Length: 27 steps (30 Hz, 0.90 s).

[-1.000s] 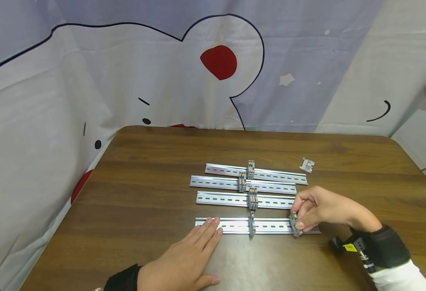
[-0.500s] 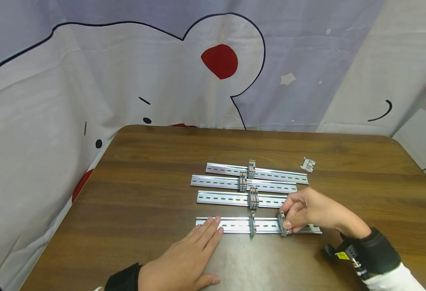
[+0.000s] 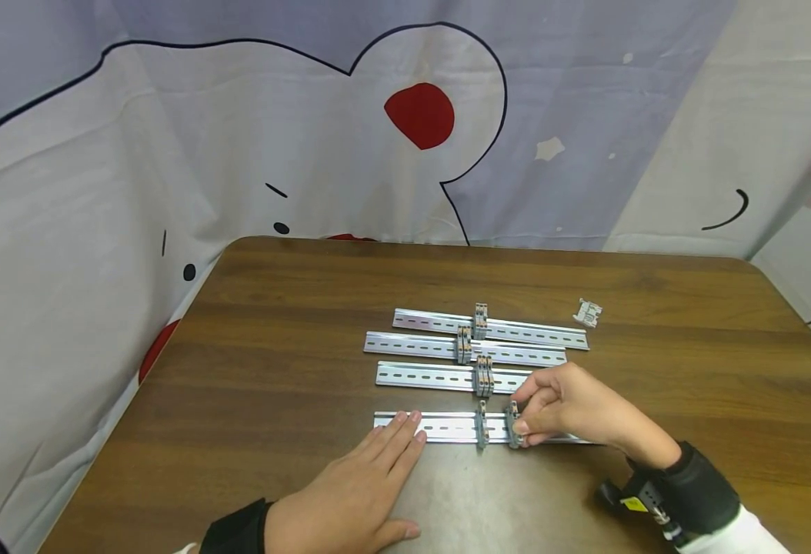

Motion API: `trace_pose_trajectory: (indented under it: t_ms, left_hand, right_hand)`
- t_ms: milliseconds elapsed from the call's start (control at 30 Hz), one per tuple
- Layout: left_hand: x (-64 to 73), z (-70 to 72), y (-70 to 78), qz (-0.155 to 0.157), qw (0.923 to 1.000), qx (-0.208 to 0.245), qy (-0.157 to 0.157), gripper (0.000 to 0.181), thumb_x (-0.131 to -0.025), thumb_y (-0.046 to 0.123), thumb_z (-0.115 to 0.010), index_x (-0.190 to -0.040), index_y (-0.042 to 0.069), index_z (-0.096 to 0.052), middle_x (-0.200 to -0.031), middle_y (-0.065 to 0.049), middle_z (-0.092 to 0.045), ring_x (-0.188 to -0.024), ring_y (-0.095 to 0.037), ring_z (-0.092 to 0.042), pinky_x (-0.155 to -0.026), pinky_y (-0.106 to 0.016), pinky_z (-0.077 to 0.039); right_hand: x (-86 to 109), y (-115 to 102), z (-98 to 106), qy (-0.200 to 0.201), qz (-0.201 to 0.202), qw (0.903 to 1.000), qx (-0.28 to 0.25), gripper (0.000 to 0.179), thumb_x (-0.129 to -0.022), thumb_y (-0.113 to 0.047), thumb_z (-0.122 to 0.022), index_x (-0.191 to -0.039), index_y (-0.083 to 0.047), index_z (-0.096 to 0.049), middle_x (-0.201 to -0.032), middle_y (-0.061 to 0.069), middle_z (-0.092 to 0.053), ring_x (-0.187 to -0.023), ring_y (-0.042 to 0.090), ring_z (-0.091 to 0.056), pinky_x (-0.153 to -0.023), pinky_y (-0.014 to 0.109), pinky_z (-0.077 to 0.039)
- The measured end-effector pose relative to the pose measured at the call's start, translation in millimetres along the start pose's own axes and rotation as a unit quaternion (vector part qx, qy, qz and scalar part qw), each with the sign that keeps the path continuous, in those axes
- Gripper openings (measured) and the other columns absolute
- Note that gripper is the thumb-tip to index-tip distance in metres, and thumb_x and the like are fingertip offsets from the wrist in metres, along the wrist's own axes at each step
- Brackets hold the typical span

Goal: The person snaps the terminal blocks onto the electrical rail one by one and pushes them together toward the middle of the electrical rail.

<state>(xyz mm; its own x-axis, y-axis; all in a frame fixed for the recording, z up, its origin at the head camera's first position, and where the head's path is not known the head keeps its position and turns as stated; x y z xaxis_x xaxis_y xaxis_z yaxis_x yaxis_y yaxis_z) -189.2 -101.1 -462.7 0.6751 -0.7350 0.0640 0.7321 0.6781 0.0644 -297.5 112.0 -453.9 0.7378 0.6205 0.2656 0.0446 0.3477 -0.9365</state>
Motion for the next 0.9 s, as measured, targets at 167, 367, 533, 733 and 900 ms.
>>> trace_pose_trajectory:
  t_ms: [167,367,533,733,900]
  left_hand:
    - [-1.5,-0.7,-0.7,0.003,0.9999,0.007,-0.011,0.085,-0.096,0.063,-0.039,-0.153,0.001,-0.024,-0.161,-0.019,-0.014,-0.149,-0.03,-0.015,-0.116,-0.044,-0.027]
    - [-2.4,-0.9,-1.2,0.008,0.9997,0.013,-0.018,0.085,-0.096,0.063,-0.039,-0.154,0.002,-0.023,-0.162,-0.018,-0.012,-0.149,-0.029,-0.014,-0.116,-0.044,-0.027]
    - [-1.7,0.6,0.2,0.005,1.0,0.003,-0.002,0.085,-0.096,0.062,-0.042,-0.153,0.0,-0.026,-0.161,-0.019,-0.016,-0.148,-0.031,-0.017,-0.115,-0.044,-0.028]
    - [-2.8,-0.9,-1.2,0.01,0.9997,0.018,-0.012,0.086,-0.096,0.063,-0.041,-0.154,0.002,-0.024,-0.162,-0.018,-0.013,-0.149,-0.03,-0.014,-0.116,-0.044,-0.027]
    - [-2.4,-1.0,-2.0,0.015,0.9993,0.027,-0.02,0.086,-0.095,0.063,-0.042,-0.154,0.002,-0.024,-0.162,-0.018,-0.013,-0.149,-0.029,-0.014,-0.116,-0.044,-0.027]
  right_hand:
    - [-3.1,0,-5,0.01,0.002,0.9998,-0.014,0.039,-0.084,-0.006,-0.075,-0.109,0.017,-0.056,-0.088,0.024,-0.071,-0.078,0.034,-0.072,-0.071,0.043,-0.059]
    - [-7.3,2,-10,0.019,0.012,0.9994,-0.027,0.04,-0.083,-0.007,-0.076,-0.11,0.015,-0.057,-0.089,0.024,-0.071,-0.077,0.034,-0.072,-0.071,0.043,-0.059]
    - [-9.3,4,-12,0.024,0.014,0.9989,-0.038,0.042,-0.083,-0.007,-0.077,-0.111,0.016,-0.057,-0.089,0.023,-0.071,-0.078,0.034,-0.072,-0.072,0.043,-0.059]
    - [-13.0,6,-15,0.028,0.016,0.9985,-0.044,0.042,-0.083,-0.008,-0.077,-0.112,0.015,-0.058,-0.09,0.023,-0.071,-0.079,0.033,-0.072,-0.072,0.043,-0.059]
    - [-17.0,7,-19,0.031,0.022,0.9979,-0.052,0.042,-0.082,-0.008,-0.077,-0.112,0.014,-0.058,-0.091,0.023,-0.071,-0.08,0.031,-0.072,-0.073,0.043,-0.058]
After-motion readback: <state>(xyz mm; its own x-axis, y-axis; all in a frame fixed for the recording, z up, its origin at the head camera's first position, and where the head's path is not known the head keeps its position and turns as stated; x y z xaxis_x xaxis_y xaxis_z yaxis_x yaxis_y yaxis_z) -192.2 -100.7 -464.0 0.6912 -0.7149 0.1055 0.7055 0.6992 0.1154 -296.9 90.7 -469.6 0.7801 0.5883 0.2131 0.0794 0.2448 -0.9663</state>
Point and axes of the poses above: each hand's wrist, its own x-axis away from the middle knuckle, its own z-axis out of the back of the hand, y = z × x, the point moved 8 cm from there along -x, towards the middle knuckle
